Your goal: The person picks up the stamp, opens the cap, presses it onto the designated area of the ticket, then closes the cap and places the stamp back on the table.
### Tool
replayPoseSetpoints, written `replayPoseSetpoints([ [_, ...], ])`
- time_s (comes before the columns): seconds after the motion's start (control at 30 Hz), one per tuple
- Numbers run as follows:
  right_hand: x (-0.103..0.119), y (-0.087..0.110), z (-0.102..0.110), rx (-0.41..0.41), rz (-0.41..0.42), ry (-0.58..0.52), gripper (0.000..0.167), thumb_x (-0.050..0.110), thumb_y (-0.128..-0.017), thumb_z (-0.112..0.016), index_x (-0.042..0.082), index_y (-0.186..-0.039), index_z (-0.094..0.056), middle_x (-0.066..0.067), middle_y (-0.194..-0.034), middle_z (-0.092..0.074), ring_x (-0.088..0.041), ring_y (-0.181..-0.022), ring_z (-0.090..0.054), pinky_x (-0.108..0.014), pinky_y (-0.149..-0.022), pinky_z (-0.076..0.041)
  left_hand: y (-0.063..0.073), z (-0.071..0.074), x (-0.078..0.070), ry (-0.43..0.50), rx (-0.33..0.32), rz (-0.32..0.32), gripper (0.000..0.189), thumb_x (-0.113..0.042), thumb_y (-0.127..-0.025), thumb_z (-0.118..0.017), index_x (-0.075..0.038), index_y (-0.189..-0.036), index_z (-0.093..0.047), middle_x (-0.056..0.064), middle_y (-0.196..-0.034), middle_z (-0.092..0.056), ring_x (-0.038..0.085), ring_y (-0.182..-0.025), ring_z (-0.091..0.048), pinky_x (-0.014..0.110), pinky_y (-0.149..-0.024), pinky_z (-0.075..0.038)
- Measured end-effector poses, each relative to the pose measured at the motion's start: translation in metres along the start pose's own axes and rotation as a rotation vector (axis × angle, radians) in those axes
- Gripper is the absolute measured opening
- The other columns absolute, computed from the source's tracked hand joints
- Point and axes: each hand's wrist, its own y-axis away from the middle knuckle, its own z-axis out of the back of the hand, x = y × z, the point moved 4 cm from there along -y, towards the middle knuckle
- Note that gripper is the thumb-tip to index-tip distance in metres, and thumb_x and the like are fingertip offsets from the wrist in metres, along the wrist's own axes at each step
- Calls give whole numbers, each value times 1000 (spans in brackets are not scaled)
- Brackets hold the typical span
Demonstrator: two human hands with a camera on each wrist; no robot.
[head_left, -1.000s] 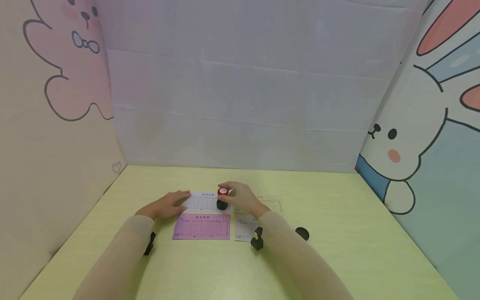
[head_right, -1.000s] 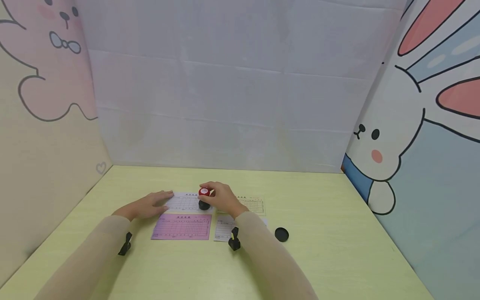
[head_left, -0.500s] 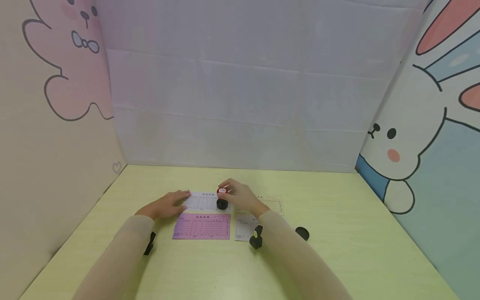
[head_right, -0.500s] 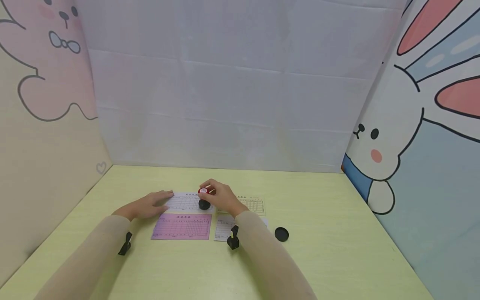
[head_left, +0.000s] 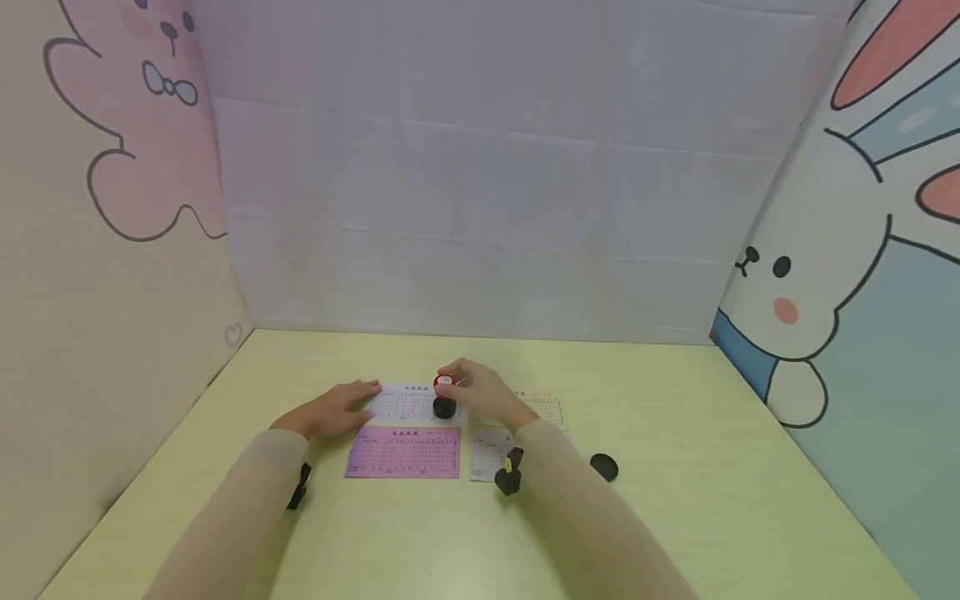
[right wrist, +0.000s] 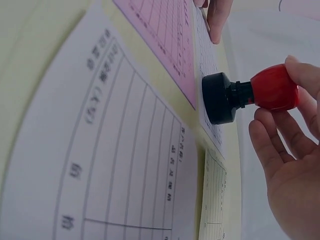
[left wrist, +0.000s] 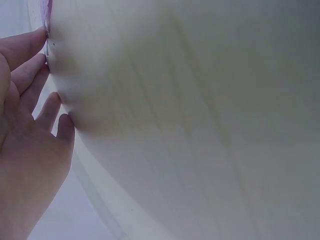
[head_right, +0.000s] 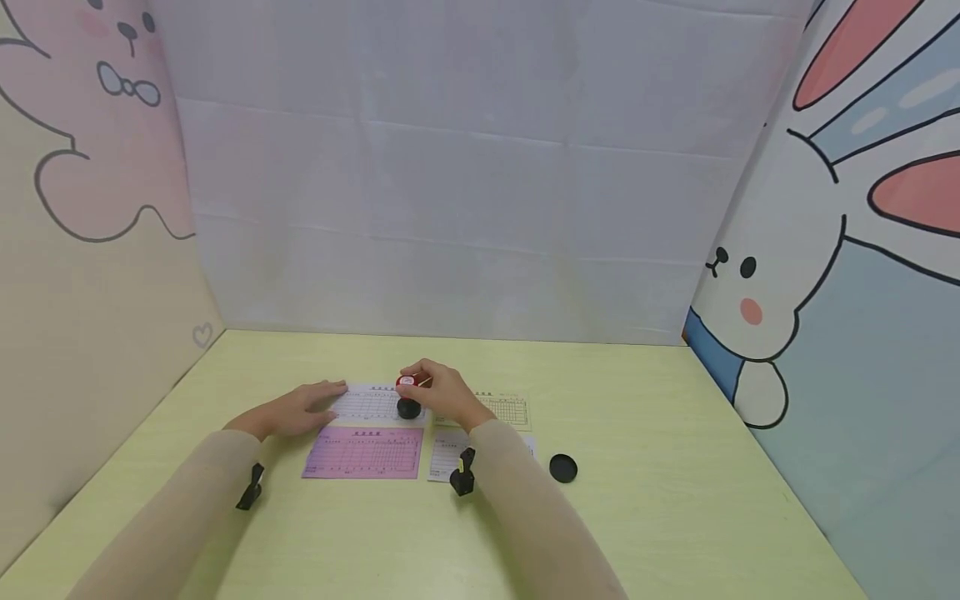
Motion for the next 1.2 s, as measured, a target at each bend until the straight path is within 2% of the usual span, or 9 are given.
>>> replayPoseSetpoints([
  [0.6, 2, -1, 2, 15, -16, 3, 37, 40, -96, -67, 21, -127, -65, 4, -117, -65, -19, -109, -63, -45, -97, -49, 3, 2, -6, -8, 0, 3, 55, -15, -101, -55, 9, -149, -38, 27, -156, -32, 52, -144, -20, 63, -117, -16],
  [0.93, -1, -2, -2, 13, -10, 4, 39, 40, -95, -69, 20, -128, -64, 4, -115, -66, -17, -108, -63, -45, -99, -48, 2, 1, -4, -8, -2, 7, 56, -16, -102, -55, 8, -149, -38, 27, -156, -32, 52, -144, -19, 63, -117, -15],
  [1.2, 5, 1, -3, -1, -9, 7, 40, 37, -96, -68, 16, -130, -63, 2, -115, -66, -20, -109, -63, -44, -100, -48, 2, 2, -3, -9, 2, 7, 56, -16, -102, -54, 8, -149, -38, 27, -156, -32, 52, -144, -19, 63, -117, -15],
])
